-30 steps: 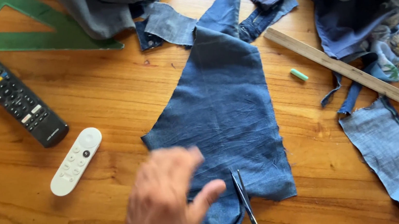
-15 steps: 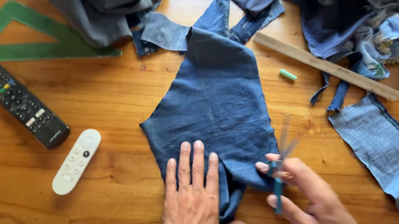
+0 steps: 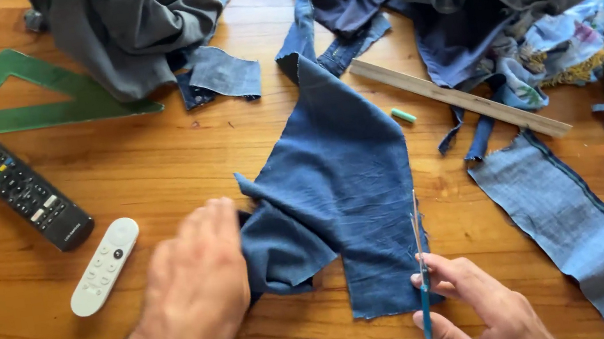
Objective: Measure, mark, and cut denim fabric scraps using chalk and scissors on a work table.
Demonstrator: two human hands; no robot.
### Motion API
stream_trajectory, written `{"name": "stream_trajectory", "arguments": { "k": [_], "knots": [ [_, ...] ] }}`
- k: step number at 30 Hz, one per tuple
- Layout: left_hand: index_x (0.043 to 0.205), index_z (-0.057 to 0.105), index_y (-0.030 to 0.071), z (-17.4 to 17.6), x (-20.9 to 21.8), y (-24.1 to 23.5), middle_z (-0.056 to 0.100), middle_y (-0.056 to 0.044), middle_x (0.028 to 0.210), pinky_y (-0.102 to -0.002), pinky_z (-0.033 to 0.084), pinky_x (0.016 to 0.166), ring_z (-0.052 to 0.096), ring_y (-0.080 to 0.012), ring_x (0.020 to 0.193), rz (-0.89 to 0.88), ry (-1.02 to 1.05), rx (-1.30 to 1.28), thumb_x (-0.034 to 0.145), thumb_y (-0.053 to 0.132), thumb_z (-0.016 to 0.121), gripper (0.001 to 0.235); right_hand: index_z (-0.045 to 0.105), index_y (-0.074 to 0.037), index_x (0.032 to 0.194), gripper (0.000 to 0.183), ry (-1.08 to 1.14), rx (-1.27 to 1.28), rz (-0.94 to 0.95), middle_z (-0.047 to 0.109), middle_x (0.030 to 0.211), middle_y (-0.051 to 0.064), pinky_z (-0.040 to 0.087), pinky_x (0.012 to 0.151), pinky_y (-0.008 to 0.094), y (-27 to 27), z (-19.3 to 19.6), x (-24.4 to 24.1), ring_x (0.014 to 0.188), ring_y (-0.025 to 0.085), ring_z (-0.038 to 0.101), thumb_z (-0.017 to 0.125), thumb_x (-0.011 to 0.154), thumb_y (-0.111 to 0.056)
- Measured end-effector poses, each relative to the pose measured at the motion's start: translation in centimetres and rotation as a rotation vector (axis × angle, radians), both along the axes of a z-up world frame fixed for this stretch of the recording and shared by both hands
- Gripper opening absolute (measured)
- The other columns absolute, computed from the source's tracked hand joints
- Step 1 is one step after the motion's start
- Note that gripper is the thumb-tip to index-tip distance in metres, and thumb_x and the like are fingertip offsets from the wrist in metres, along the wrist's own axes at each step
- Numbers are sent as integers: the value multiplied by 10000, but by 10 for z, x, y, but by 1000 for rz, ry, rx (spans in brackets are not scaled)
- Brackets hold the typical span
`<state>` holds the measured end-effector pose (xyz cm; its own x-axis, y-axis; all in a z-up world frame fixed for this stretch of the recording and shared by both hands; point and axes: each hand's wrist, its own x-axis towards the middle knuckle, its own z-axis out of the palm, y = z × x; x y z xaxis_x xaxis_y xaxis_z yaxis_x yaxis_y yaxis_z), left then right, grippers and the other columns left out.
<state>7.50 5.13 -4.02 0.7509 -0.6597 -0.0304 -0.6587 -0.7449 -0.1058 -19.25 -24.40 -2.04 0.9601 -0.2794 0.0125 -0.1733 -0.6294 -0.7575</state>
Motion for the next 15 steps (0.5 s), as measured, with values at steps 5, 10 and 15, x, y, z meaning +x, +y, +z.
{"name": "stream_trajectory", "arguments": {
  "k": [5, 10, 15],
  "knots": [
    [1258, 700, 132, 83, 37, -55, 739, -172, 1324, -577, 509, 1113, 642, -415, 1312, 209, 510, -136, 921, 658, 648, 627, 714, -69, 1588, 647, 16, 388, 1, 893, 1134, 63, 736, 922, 292, -1, -16, -4, 911, 149, 933, 882, 981, -218],
    [898, 819, 145, 65, 41, -84, 845, -94, 893, -467, 566, 796, 816, -303, 947, 255, 736, -183, 768, 684, 972, 575, 824, 6, 1562, 554, 489, 1167, -27, 851, 1163, 103, 513, 636, 302, -3, -43, -13, 759, 119, 642, 897, 1013, 21],
    [984, 688, 135, 25, 56, -87, 755, -4, 917, -276, 580, 728, 660, -106, 770, 391, 1460, -788, 978, 105, 684, 31, 833, 24, 1578, 528, 667, 1254, 45, 887, 1161, 74, 564, 945, 249, -3, -78, -32, 1039, 116, 790, 838, 1063, -90]
  ]
}}
